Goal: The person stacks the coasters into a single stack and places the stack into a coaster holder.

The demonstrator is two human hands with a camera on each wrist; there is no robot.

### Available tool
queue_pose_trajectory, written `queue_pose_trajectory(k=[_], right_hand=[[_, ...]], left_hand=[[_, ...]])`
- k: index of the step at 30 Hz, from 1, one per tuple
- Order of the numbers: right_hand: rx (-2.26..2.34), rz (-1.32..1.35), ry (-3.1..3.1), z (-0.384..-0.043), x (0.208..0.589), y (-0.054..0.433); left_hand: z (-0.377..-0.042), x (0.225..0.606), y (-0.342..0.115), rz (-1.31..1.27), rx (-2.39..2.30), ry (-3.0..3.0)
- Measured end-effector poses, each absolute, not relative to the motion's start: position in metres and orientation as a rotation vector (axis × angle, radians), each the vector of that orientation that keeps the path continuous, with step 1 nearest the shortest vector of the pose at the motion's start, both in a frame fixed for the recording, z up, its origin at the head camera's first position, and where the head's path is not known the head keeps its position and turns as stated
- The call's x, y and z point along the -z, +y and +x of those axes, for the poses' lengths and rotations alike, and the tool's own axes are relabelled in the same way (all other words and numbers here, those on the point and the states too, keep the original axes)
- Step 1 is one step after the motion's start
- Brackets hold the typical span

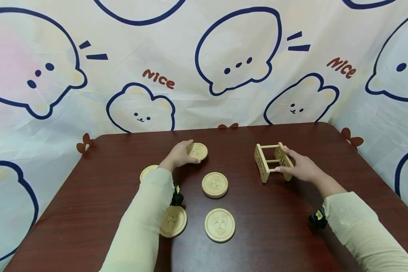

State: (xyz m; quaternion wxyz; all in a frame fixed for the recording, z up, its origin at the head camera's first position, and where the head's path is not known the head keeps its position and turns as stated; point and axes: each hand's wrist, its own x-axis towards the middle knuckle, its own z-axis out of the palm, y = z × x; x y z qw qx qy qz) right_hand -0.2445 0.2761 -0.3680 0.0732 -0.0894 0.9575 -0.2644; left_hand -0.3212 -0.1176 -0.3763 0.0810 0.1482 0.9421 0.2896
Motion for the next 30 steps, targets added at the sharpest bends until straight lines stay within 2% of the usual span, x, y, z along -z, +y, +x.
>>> queue_pose_trajectory(k=[30], right_hand=[[0.794,-0.265,2.875,-0.239,0.361,0.271]], left_hand=[[-0.281,0.346,-0.109,0.828,-0.889,2.836]])
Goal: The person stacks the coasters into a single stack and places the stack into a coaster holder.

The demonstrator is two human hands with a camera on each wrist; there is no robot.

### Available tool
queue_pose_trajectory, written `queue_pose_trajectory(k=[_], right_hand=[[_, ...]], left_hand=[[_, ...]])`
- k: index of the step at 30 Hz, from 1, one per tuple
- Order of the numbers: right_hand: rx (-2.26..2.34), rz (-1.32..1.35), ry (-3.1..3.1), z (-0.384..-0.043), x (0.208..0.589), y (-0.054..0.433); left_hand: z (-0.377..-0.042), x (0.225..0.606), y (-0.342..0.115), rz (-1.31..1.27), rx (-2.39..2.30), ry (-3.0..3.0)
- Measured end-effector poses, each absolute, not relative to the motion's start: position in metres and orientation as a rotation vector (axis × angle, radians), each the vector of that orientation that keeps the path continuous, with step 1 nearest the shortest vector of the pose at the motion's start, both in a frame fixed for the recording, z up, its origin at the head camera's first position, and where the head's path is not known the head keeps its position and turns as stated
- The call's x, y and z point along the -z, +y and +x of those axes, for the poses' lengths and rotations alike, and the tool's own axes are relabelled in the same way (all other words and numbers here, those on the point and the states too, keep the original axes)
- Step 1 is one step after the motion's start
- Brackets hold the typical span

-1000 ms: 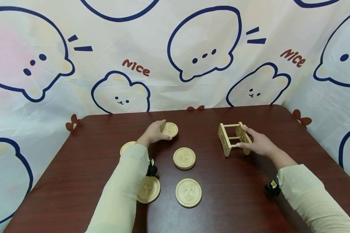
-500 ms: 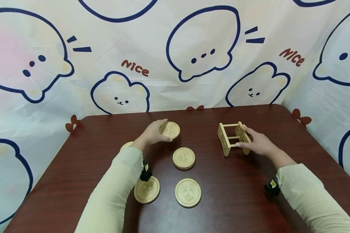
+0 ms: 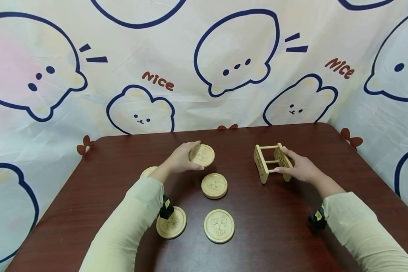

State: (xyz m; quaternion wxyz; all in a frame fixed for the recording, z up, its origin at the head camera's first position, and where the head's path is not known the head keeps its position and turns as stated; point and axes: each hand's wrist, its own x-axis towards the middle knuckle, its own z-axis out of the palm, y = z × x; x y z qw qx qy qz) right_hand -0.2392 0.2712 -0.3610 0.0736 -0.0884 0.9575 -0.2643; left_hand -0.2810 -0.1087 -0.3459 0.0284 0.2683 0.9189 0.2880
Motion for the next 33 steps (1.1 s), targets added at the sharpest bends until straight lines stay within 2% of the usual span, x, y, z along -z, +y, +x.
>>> queue_pose_trajectory(k=[33], right_hand=[[0.832,-0.228,2.864,-0.24,0.367,0.273]], left_hand=[[-0.252,0.367,-0.099,1.004,-0.873,2.76]])
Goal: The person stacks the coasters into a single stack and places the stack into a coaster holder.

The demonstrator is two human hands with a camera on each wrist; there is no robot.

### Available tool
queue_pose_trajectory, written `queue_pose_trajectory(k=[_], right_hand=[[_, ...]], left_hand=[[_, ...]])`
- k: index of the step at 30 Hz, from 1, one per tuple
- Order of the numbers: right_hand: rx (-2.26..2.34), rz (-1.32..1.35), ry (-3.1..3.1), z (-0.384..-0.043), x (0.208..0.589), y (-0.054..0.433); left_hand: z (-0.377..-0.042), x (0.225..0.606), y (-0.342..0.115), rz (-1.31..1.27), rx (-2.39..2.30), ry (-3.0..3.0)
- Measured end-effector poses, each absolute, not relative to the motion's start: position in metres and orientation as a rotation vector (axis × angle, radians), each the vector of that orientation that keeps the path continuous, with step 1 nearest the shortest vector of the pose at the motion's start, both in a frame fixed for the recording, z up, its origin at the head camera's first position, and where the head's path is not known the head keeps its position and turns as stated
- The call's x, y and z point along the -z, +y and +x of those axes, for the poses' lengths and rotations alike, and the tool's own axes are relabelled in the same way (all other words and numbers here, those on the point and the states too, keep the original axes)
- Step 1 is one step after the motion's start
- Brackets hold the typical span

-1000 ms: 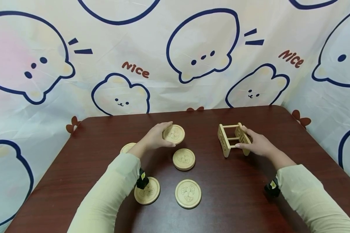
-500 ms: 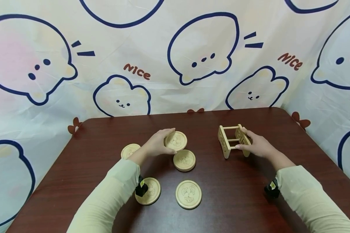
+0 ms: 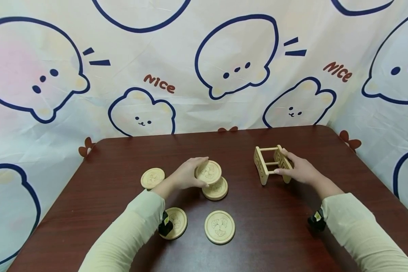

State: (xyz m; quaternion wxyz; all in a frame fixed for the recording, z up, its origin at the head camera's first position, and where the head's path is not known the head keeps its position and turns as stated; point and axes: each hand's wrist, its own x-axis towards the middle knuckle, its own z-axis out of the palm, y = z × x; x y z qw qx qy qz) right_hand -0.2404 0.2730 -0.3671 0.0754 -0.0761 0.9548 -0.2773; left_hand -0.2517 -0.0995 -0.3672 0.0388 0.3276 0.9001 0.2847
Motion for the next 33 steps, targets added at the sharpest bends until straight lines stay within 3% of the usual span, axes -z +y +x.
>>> queue_pose_trajectory(k=[33], right_hand=[[0.815,-0.279,2.878,-0.24,0.366,0.273]], left_hand=[[-0.244,0.385,-0.086,1.119,-0.716,2.669]])
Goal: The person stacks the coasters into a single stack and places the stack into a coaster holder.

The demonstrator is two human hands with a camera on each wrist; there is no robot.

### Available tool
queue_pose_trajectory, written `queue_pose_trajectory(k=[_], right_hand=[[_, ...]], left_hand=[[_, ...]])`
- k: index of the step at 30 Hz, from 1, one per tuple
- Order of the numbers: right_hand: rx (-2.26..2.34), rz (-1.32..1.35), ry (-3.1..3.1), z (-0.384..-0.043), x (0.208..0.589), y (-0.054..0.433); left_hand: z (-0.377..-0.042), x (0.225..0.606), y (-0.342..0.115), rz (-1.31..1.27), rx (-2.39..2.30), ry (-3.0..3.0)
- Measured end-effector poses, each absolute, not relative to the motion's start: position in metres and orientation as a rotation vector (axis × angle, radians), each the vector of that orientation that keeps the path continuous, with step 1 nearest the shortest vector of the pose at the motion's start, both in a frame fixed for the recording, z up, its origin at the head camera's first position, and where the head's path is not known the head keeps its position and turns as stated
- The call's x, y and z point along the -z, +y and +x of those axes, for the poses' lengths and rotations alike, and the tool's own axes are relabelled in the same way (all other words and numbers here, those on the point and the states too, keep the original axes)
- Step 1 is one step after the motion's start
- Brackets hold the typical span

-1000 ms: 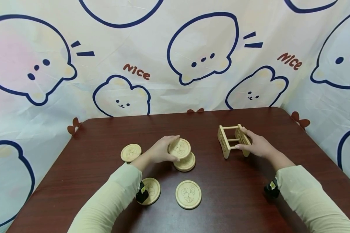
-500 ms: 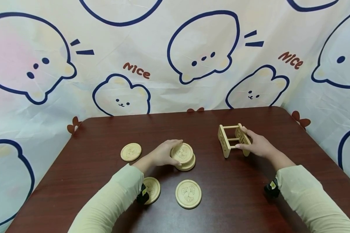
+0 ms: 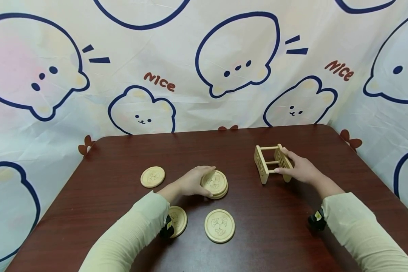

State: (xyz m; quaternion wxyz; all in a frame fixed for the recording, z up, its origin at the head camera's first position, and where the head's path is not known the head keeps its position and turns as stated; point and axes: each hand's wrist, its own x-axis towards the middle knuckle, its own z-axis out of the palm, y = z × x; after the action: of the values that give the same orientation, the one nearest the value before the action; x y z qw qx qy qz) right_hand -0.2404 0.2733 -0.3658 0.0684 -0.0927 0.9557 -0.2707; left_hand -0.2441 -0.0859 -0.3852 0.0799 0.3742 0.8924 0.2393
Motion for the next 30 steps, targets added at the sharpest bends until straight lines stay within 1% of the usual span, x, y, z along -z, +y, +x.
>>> queue_pose_trajectory(k=[21,30], right_hand=[[0.848,-0.237,2.857,-0.2402,0.369,0.2722],[0.825,-0.255,2.868,-0.2423,0.369,0.2748]], left_hand=[[-0.2451,0.3898,-0.0843,1.106,-0.647,2.65],[-0.243,0.3811,-0.0867,1.068,-0.691,2.634]])
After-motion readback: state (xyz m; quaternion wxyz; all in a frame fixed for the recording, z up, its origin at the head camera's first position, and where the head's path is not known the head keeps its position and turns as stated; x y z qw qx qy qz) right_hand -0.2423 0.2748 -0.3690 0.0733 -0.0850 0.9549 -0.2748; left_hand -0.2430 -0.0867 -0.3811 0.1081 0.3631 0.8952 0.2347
